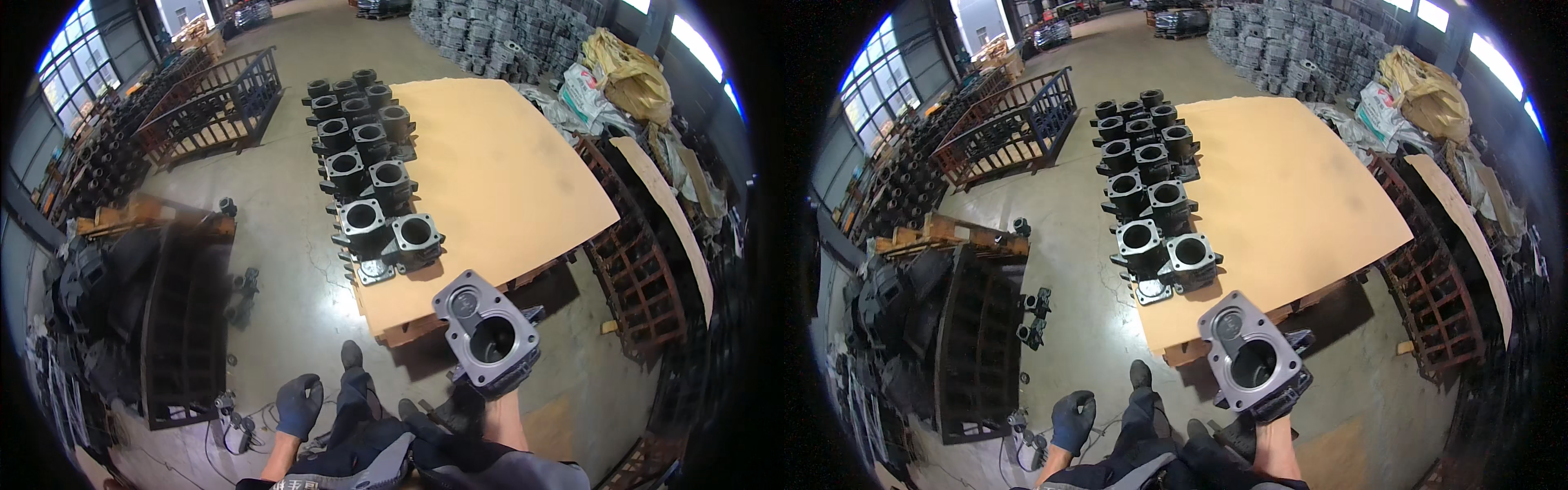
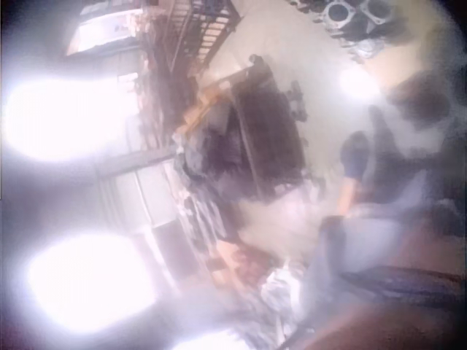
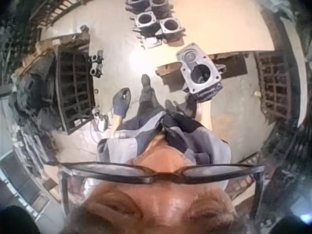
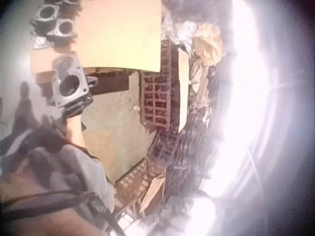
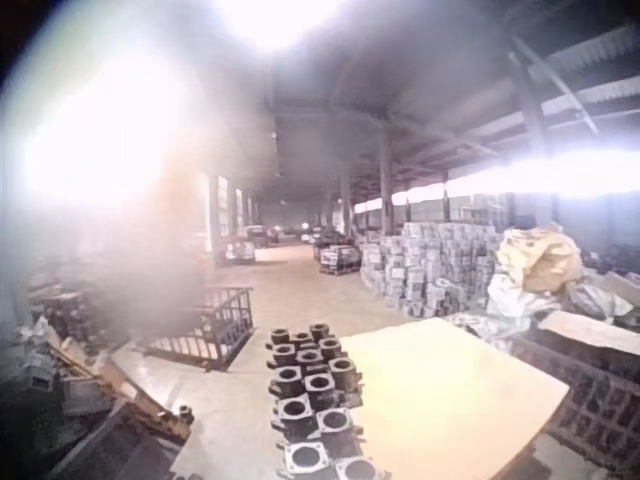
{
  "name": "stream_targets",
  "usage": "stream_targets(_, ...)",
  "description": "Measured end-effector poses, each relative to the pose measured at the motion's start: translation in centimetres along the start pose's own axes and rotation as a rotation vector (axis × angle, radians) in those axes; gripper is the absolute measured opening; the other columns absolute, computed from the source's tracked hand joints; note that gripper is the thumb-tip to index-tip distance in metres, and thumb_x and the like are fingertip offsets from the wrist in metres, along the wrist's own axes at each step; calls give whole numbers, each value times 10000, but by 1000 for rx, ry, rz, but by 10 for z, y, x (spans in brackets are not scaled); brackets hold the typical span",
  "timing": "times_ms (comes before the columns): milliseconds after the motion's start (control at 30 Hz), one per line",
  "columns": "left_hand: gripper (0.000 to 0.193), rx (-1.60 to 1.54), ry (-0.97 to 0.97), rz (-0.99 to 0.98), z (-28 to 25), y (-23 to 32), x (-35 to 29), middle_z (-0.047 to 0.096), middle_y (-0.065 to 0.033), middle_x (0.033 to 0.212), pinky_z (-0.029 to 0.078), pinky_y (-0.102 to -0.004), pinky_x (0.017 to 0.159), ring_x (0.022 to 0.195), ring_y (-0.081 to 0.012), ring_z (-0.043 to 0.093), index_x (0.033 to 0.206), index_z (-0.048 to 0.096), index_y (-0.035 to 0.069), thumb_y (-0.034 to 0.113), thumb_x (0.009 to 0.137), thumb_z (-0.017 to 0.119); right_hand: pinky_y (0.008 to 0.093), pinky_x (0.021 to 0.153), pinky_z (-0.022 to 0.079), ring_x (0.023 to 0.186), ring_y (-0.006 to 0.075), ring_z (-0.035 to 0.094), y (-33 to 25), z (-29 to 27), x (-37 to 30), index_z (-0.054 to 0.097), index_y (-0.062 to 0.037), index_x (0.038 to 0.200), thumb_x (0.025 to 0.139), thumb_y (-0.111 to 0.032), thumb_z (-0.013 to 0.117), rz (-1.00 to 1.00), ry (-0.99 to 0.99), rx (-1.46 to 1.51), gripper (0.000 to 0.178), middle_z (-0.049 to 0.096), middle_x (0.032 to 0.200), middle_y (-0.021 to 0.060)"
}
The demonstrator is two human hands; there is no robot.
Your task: The person sits on the floor and uses a handheld angle grinder to smooth the surfaces of metal engine parts. They repeatedly pick up parts, grind them, inspect them, and place them on a nearby table.
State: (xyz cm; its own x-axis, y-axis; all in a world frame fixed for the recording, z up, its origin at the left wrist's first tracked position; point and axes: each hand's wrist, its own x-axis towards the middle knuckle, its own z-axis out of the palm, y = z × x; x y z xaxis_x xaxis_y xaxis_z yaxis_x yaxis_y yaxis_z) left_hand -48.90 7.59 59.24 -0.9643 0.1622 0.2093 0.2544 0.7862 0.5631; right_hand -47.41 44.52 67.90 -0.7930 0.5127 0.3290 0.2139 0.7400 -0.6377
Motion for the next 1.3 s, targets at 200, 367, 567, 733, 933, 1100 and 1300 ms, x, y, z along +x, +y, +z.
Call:
stream_targets(200,135,-19,-86,-66,-18,-52,90,723,-157,892,548,-404,760,835,-339,701,925,725,54,126,820,678,345,790,566,876,228,694,-23,36,58,698,-114,1125,719,-254,781,13,153,-227,438,733,1016,56)
stream_targets(367,134,-196,-115,14,-22,-57,198,711,-159,918,536,-352,791,858,-281,694,978,711,16,50,859,659,366,731,536,860,248,688,-17,55,114,725,-83,1031,755,-253,730,-123,163,-329,324,730,949,74)
stream_targets(567,163,-195,-153,90,-1,-71,253,717,-173,937,538,-392,808,879,-328,697,984,718,19,82,844,661,379,812,534,976,251,666,51,61,152,687,-76,1103,866,-239,649,-210,338,-496,291,706,1068,81)
stream_targets(733,148,-40,-265,237,27,-118,306,718,-173,926,538,-411,796,875,-347,690,941,725,23,89,827,656,340,769,587,995,197,654,107,82,182,532,-65,1323,1009,-164,499,39,118,370,331,647,1183,79)
stream_targets(933,179,104,-577,97,50,-291,360,686,-186,810,536,-432,689,775,-359,680,941,694,32,187,898,617,278,621,542,703,132,648,26,129,275,703,19,1026,952,-139,568,636,273,669,220,691,852,79)
stream_targets(1100,281,538,-932,-47,24,-426,375,697,-184,864,544,-462,746,838,-372,682,939,706,61,275,923,525,319,599,515,670,145,611,51,163,344,689,45,906,879,-146,561,877,179,319,232,668,795,89)
stream_targets(1300,272,465,-786,-317,-19,-484,357,716,-190,926,541,-464,809,909,-382,682,967,727,93,315,867,605,352,629,550,767,272,720,80,195,389,713,-43,913,882,-152,563,385,-438,-990,188,717,867,187)
